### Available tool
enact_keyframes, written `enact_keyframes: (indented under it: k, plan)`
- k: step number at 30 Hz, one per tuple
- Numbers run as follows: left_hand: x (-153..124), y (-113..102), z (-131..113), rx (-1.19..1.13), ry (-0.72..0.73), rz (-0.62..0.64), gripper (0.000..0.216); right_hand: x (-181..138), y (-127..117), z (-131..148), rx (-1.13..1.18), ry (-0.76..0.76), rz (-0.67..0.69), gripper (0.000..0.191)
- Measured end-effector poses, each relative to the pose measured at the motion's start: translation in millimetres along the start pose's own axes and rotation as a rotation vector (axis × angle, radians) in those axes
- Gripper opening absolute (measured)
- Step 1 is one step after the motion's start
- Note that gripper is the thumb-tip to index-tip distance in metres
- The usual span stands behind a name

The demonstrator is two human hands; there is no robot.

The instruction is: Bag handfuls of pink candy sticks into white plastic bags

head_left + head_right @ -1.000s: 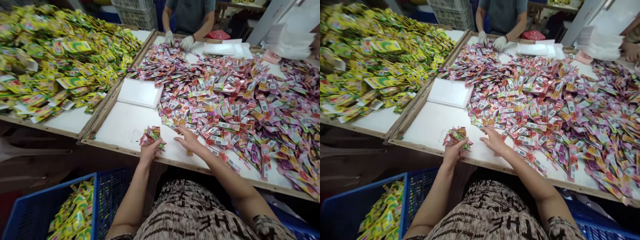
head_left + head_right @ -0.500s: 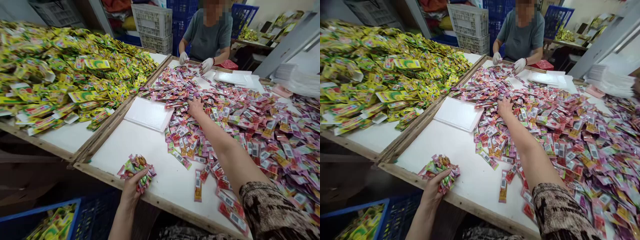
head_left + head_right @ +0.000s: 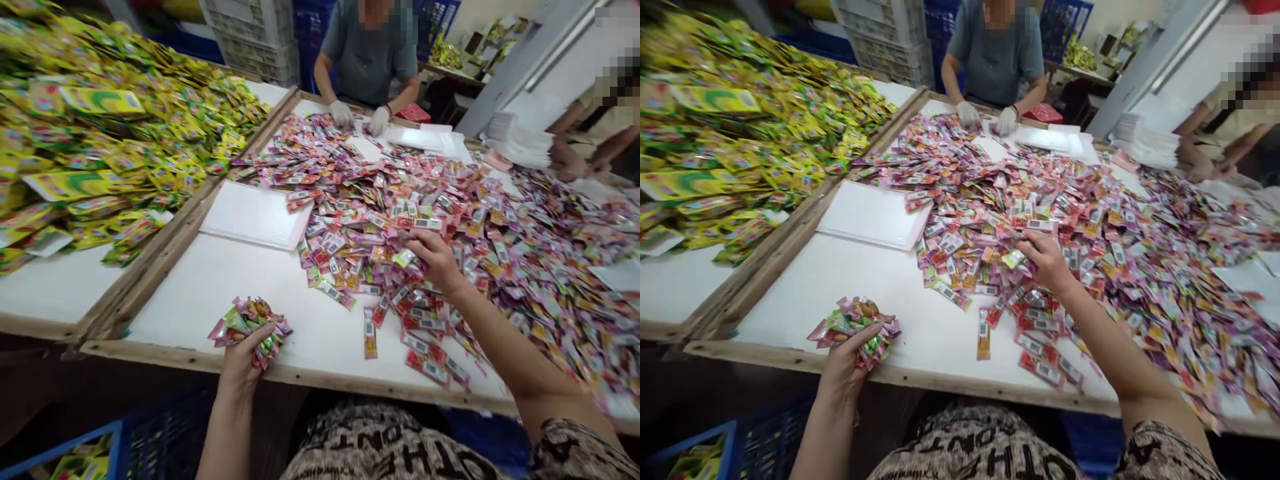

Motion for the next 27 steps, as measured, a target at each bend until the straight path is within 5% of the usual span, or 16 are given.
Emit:
enact_keyframes:
  k: [3,6,10,13,17,22,27]
  plan:
    - [-3,6,1,0.053,0.066,0.049,0.036,-86,-27,11,-0.184,0.112,0.281,0.066]
    - [-8,12,3,0.115,0.12,0.09,0.035,-155,-55,9,-0.335,0.276,0.481,0.064]
    - [-13,16,5,0.161,0.163,0.136,0.037,-206,-89,4,-0.33,0.478,0.419,0.047]
    - [-16,23,14,0.088,0.121,0.125,0.035,-204,-99,6,-0.221,0.681,0.198,0.037]
    - [-24,40,33,0.008,-0.04,0.133,0.023,-150,-75,25,-0.022,0.769,0.016,0.027]
    - [-27,45,38,-0.067,-0.097,0.076,0.026,-87,-16,41,0.006,0.675,0.196,0.017]
    - [-26,39,36,-0.133,-0.118,0.094,0.027,-113,-12,16,0.061,0.898,0.363,0.015]
Point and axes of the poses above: each hand's wrist, its own x-axis towards the middle knuckle, its own y-axis out of the palm, z = x × y, the point moved 3 cm from there along x, towards the middle knuckle, and after that the axes turned 7 degrees about -x, right-handed, at the moved point
